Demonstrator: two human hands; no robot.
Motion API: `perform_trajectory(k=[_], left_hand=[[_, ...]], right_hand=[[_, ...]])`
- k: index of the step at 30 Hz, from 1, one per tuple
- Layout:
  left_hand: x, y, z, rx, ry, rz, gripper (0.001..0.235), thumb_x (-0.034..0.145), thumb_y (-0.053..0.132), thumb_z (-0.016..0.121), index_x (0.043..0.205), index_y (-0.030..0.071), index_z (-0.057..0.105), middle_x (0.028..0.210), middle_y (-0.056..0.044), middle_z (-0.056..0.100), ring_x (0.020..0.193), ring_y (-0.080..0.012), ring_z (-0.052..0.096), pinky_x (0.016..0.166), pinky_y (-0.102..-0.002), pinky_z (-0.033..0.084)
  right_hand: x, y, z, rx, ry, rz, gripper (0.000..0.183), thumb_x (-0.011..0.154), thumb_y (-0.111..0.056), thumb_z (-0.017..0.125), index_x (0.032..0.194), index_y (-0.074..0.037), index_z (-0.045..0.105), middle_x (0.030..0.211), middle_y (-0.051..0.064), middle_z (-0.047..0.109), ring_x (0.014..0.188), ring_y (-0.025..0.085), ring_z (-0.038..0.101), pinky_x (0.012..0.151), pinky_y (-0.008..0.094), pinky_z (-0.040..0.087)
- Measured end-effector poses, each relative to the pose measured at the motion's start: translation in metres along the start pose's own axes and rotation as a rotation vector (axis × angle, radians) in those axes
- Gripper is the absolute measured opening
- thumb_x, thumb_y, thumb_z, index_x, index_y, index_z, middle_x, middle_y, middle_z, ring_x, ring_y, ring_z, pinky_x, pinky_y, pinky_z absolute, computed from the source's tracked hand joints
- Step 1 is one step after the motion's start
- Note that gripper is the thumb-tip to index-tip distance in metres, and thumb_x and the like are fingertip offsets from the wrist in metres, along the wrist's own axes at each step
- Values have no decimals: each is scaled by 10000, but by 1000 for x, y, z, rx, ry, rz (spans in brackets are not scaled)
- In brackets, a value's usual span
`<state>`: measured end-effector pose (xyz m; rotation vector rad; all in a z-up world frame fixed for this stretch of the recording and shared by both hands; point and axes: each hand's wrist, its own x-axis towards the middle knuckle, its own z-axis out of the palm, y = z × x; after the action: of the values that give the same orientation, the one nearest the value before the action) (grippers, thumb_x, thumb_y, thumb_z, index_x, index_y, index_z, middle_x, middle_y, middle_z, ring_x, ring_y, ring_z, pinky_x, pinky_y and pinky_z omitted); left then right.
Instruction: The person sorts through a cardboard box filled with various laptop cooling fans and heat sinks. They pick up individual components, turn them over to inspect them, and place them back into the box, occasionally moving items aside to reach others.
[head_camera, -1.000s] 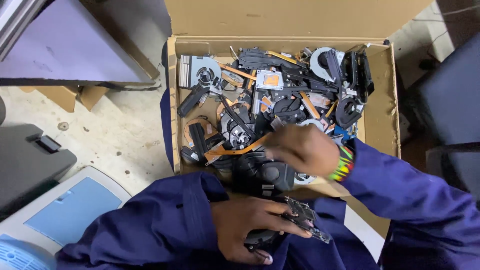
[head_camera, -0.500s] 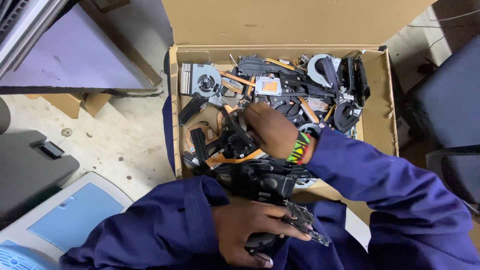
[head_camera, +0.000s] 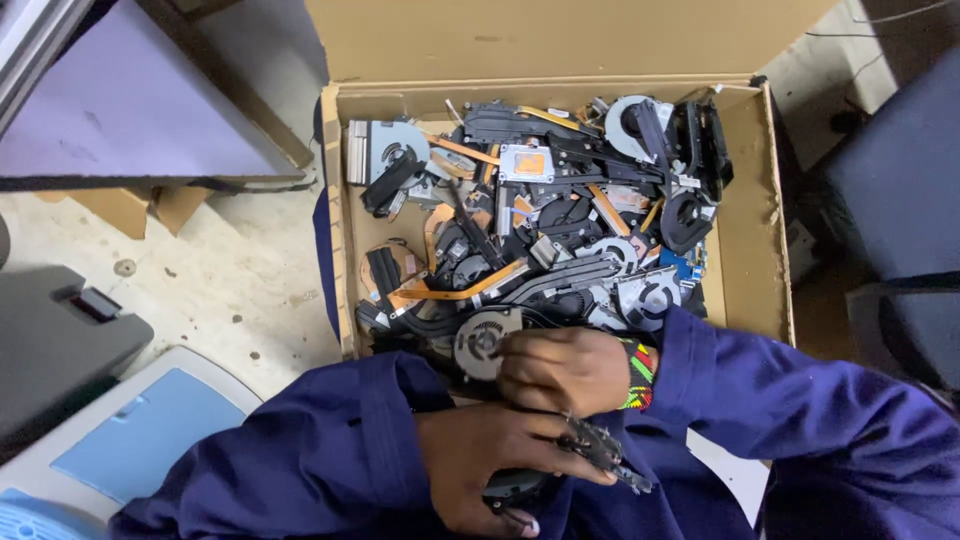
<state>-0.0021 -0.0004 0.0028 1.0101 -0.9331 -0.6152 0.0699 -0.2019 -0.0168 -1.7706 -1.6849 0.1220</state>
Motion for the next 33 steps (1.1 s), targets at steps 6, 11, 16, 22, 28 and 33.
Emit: perform_trajectory(k=[6,11,16,22,28,33], left_hand=[[2,8,-2,31,-9,-66,600,1009,436,474,1514,114,442,1530,-213,538,1394,-398,595,1228,-466,470],[1,5,-1,23,6,-54,599,1007,440,505,1523,143,433,1566,-210,512,1419,-409,593,1216,-489,489],[-2,1,1,24,13,-64,607,1013,448,505,1537,156,415,1556,-212,518,1406,-412,593,1213,-497,487],[-3,-1,2,62,19,-72,602,993,423,513,1534,174,423,1514,-214,552,1326,-412,631,1160,-479,508],[-3,-2,1,34,27,-57,609,997,422,511,1528,140,420,1567,-214,510,1413,-406,592,1227,-482,482],[0,0,-3,22,-14,-104,609,991,433,511,1527,159,418,1572,-197,506,1417,-396,581,1222,-505,470]], right_hand=[[12,24,-31,563,-127,75,420,1097,-193,334,969,68,637,1020,201,641,1021,388,663,858,481,624],[-16,59,-4,25,-88,632,601,1002,-433,569,1358,51,566,1152,209,677,1038,372,625,925,519,509],[-7,36,8,-38,-91,522,355,1009,-233,566,1199,36,699,1144,148,749,1225,441,516,982,523,482],[-23,45,-5,68,-330,449,369,1018,-243,522,1250,0,675,1223,160,721,1196,353,618,1211,583,294],[-16,68,-34,49,-220,341,242,1031,-122,502,1158,21,650,1210,183,690,1178,375,613,1034,482,524],[-40,89,-18,-44,-373,300,476,1007,-174,406,1452,-108,562,1562,97,511,1452,379,448,1190,524,353]])
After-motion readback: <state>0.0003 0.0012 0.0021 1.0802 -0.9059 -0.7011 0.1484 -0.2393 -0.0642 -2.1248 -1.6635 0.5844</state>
